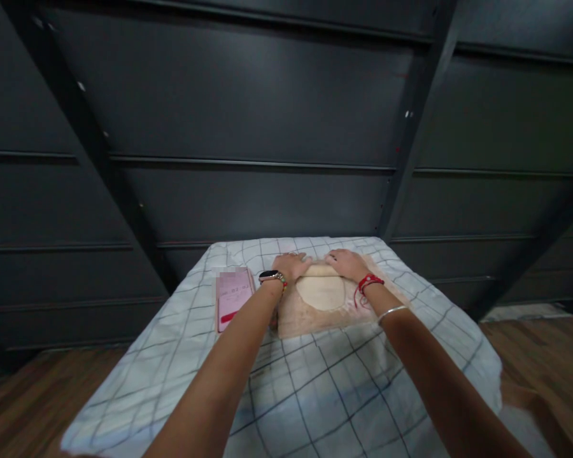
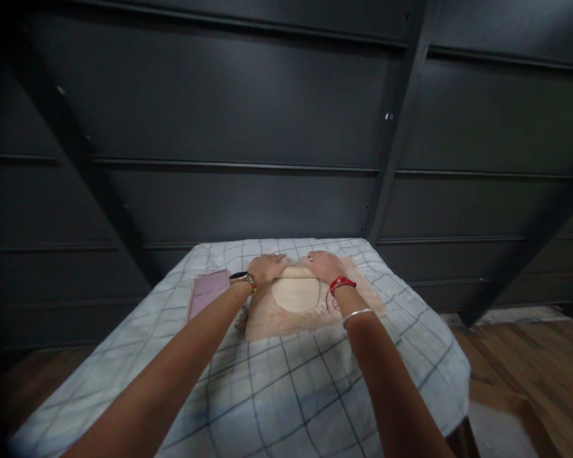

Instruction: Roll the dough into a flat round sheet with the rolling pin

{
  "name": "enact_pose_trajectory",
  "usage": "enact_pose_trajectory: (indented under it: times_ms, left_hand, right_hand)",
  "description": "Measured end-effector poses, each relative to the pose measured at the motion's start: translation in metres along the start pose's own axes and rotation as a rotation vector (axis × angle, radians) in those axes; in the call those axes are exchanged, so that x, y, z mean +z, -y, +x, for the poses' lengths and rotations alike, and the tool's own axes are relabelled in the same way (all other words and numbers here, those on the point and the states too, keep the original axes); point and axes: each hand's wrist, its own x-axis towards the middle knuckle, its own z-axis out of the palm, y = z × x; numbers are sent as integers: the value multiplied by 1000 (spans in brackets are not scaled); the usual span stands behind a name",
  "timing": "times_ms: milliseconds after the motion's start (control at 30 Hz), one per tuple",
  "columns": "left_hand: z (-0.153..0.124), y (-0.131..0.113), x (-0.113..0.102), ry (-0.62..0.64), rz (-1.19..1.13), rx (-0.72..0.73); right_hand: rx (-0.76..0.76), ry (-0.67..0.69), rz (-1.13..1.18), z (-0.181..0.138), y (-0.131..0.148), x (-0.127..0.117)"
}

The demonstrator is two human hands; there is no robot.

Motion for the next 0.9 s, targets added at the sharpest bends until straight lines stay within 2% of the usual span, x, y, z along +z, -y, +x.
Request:
enact_pose_trajectory:
  times_ms: [200,367,467,600,733,900]
  left_hand:
    - [39,9,4,32,-4,-6]
    - [54,13,5,75,35,95]
    - [51,12,3,100,35,163]
    - [42,9,-2,122,30,181]
    - [30,5,-8,114,36,145]
    - [3,-2,-9,83,33,76]
  right_hand:
    - [-38,28,30,45,-26,19]
    - [-38,38,93,59,-37,25]
    - [-39,27,124,56,-37,23]
    - [-45,-9,138,48,-33,18]
    - [-65,-26,127,34,-26,16]
    - [-128,17,74,12,-16,12]
